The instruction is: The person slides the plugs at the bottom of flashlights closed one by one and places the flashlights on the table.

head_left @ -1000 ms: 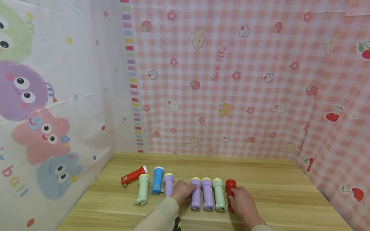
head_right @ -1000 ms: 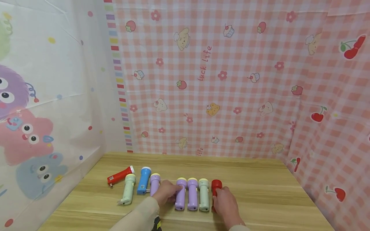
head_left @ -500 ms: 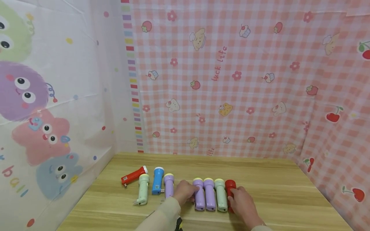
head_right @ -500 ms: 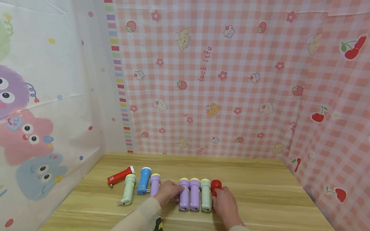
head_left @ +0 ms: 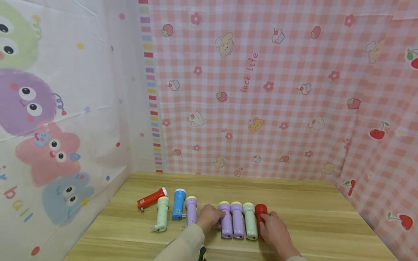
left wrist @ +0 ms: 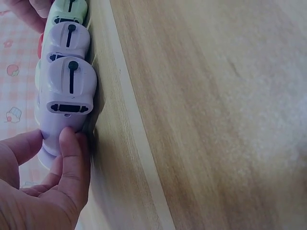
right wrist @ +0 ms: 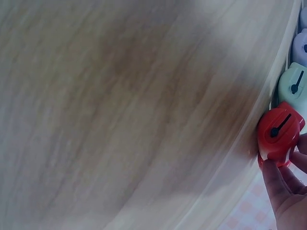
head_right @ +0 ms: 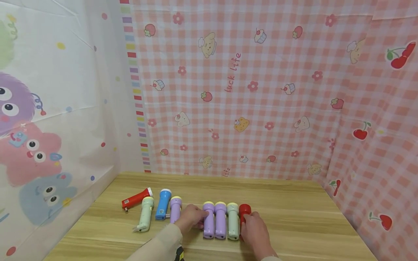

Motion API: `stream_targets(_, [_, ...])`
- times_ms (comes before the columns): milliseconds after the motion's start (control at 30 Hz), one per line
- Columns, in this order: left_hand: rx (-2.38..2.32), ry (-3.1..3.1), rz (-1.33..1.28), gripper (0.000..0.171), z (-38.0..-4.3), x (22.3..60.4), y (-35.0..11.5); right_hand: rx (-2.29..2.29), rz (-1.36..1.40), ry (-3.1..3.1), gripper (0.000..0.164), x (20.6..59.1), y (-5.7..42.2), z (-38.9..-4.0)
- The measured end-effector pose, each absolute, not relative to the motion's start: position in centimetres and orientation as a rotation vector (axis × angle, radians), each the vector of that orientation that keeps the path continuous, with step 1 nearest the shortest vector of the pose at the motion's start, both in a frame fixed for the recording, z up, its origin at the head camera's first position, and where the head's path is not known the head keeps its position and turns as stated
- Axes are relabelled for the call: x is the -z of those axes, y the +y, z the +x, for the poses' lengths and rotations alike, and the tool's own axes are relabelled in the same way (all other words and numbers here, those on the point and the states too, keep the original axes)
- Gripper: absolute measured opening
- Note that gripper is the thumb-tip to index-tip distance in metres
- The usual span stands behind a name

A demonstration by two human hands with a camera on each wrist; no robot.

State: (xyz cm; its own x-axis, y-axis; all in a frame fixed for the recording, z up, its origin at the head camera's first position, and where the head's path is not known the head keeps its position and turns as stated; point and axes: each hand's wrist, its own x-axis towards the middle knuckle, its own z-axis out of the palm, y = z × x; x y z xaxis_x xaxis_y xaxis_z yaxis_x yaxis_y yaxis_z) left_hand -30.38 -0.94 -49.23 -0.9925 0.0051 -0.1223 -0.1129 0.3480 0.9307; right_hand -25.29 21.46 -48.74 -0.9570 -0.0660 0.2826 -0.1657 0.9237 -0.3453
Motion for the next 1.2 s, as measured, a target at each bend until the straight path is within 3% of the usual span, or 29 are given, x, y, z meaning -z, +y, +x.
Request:
stream_targets(133, [-1.742,2.481,-0.095,0.015,-30.3,49.17,-0.96,-0.549,0.185,-2.789,0.006,48.82,21.48,-25.31])
stream_targets(433, [-1.761,2.456,-0.089,0.013,-30.06,48.96,-1.09,-0.575,0.175,-2.764,0.005,48.87,21.33,-25.22])
stream_targets(1200, [-1.779,2.444,-0.109,0.011,-30.05,48.93,-1.58,-0.588,0.104,-2.829,0.027,48.79,20.96,-25.3])
